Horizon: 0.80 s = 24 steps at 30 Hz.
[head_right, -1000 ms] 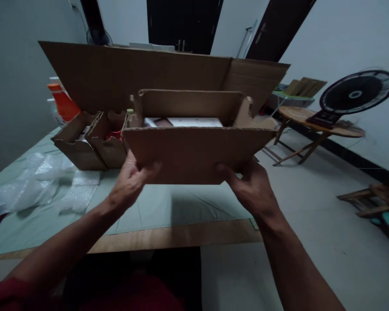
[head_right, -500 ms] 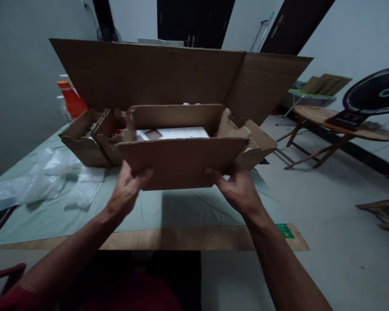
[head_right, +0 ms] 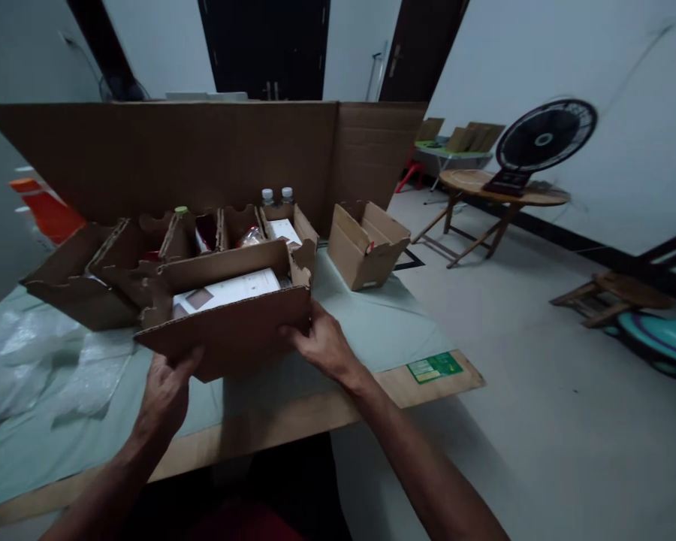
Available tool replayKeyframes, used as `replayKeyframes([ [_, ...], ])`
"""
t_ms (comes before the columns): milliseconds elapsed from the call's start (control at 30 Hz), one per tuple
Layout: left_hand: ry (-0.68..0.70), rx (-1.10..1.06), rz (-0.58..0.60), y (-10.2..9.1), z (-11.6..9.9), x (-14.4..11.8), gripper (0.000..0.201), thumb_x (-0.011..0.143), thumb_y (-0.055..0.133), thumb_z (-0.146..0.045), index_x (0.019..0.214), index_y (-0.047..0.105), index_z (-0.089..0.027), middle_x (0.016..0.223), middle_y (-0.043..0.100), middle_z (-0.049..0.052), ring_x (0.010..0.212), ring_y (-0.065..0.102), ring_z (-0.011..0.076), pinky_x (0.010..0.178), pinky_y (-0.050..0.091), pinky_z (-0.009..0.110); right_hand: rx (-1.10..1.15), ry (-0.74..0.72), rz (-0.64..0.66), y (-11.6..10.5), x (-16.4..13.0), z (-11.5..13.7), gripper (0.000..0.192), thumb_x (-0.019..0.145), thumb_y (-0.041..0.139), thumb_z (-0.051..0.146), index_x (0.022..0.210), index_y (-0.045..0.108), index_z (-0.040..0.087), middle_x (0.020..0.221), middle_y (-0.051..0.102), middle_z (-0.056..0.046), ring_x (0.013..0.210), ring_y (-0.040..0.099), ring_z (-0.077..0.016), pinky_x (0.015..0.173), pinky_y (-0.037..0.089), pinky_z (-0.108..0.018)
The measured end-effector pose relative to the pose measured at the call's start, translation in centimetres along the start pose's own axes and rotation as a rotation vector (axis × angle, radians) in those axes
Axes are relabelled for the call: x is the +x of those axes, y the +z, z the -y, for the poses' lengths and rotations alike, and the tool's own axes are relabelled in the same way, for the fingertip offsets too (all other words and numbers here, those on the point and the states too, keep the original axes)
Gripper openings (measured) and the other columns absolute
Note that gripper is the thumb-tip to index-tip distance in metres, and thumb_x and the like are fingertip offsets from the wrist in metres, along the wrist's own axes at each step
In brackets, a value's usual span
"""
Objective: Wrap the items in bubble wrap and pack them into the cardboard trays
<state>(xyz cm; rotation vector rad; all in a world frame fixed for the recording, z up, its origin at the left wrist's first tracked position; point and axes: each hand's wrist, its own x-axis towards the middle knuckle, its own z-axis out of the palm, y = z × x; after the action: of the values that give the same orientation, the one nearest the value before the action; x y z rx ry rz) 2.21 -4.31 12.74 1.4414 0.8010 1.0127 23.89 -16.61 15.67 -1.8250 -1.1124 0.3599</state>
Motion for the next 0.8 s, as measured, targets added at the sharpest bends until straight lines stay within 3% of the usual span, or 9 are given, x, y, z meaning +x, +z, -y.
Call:
replayKeyframes([
  [233,-0.013,-0.2,0.301,9.7,3.5,0.7,0.084,0.081,0.076,-0.047,0.15,0.04,-0.018,0.135,0.063,0.015,0.132,0.056,0.0323,0.113,0.044,0.047,-0.065,0.118,-0.244,-6.3,-4.0,-6.7,0.051,0.077,0.067,0.05,0.114,0.063,0.015,0.108,0.074,-0.014,0.099,0.069,-0.0309,0.088,0.055,-0.042],
  [367,0.013,-0.223,0.424,13.8,5.1,1.5,0.08,0.081,0.076,-0.04,0.151,0.041,-0.021,0.147,0.055,0.013,0.142,0.046,0.0334,0.12,0.036,0.049,-0.138,0.227,-0.325,-9.3,-6.4,-11.5,0.06,0.072,0.073,0.061,0.111,0.066,0.017,0.109,0.073,-0.015,0.1,0.069,-0.0341,0.091,0.054,-0.048],
  [467,0.042,-0.221,0.514,15.1,6.0,2.4,0.084,0.079,0.076,-0.039,0.153,0.04,-0.021,0.157,0.046,0.011,0.147,0.039,0.0333,0.124,0.028,0.048,-0.151,0.228,-0.376,-11.4,-7.1,-14.8,0.08,0.062,0.078,0.071,0.119,0.064,0.018,0.118,0.071,-0.016,0.114,0.064,-0.0383,0.101,0.049,-0.054],
  [567,0.032,-0.224,0.584,15.6,6.8,3.4,0.081,0.079,0.075,-0.043,0.15,0.045,-0.019,0.156,0.048,0.013,0.143,0.045,0.0341,0.121,0.033,0.049,-0.036,0.186,-0.364,-12.9,-6.3,-17.2,0.098,0.052,0.082,0.076,0.129,0.061,0.02,0.12,0.07,-0.016,0.113,0.064,-0.0381,0.101,0.05,-0.054],
  [667,-0.016,-0.232,0.601,15.9,7.8,4.2,0.076,0.081,0.074,-0.05,0.146,0.052,-0.018,0.15,0.055,0.013,0.137,0.051,0.0342,0.115,0.041,0.047,0.126,0.17,-0.295,-13.5,-4.9,-18.6,0.101,0.052,0.081,0.078,0.133,0.059,0.022,0.116,0.072,-0.015,0.101,0.068,-0.0349,0.091,0.057,-0.05],
  [800,-0.009,-0.213,0.56,16.8,9.5,5.0,0.067,0.085,0.07,-0.053,0.14,0.057,-0.018,0.144,0.061,0.011,0.132,0.056,0.0311,0.113,0.044,0.044,0.16,0.164,-0.33,-12.4,-4.1,-19.0,0.095,0.056,0.084,0.071,0.135,0.059,0.024,0.113,0.073,-0.012,0.099,0.069,-0.0334,0.09,0.057,-0.049],
])
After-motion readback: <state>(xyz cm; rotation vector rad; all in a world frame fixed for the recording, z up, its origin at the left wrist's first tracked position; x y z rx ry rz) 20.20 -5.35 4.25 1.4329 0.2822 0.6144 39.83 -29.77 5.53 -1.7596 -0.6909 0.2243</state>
